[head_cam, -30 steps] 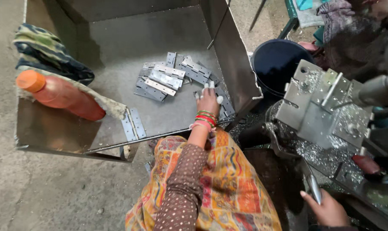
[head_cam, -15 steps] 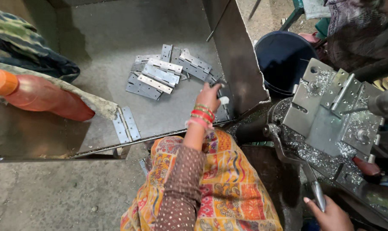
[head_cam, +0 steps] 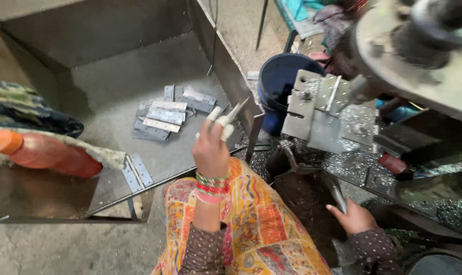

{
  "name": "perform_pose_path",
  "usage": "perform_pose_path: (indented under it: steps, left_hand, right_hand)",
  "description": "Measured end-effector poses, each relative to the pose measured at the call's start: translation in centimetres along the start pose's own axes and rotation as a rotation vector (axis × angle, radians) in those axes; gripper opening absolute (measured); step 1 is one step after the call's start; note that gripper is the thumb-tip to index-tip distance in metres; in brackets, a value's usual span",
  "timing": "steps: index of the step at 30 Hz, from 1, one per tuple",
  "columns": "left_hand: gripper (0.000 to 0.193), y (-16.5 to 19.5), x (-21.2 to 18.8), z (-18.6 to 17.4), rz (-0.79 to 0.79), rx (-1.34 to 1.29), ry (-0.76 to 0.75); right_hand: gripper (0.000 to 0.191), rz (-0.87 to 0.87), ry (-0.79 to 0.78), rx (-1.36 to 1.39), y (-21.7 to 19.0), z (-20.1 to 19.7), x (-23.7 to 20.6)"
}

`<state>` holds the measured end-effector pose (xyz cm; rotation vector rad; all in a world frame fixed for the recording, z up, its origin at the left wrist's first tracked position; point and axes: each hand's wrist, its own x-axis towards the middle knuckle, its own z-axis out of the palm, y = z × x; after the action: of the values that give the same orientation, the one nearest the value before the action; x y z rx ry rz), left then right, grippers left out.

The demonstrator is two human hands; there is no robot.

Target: The person repeatedly picks up metal hinge pieces from a bin, places them into a jig on a drill press, operates the machine to drill holes, and returns the finished pieces to the bin. The process is continuous and repetitive throughout the clip.

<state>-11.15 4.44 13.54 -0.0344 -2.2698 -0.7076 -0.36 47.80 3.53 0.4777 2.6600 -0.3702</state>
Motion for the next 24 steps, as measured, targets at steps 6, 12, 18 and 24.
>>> perform_pose_path:
  steps: [6, 12, 18, 24]
  left_hand:
    - [0.028, 9.6, -2.3, 3.4, 0.51, -0.077, 0.059]
    - [0.037, 13.7, -4.4, 8.1, 0.573, 0.111, -0.251]
    - [0.035, 13.0, -4.4, 8.3, 0.617, 0.065, -0.308]
    - [0.044, 17.3, -5.3, 7.9, 0.538, -0.015, -0.409]
  right_hand:
    - [0.063, -0.048, -0.005, -0.029, -0.1, 0.1, -0.1]
    - [0.062, -0.11, 0.075, 0.041, 0.6, 1.3, 0.1]
    - [0.065, -0.071, 0.066, -0.044, 0.0, 1.0, 0.3]
    - [0.069, -0.064, 0.011, -0.075, -0.9, -0.9, 0.2]
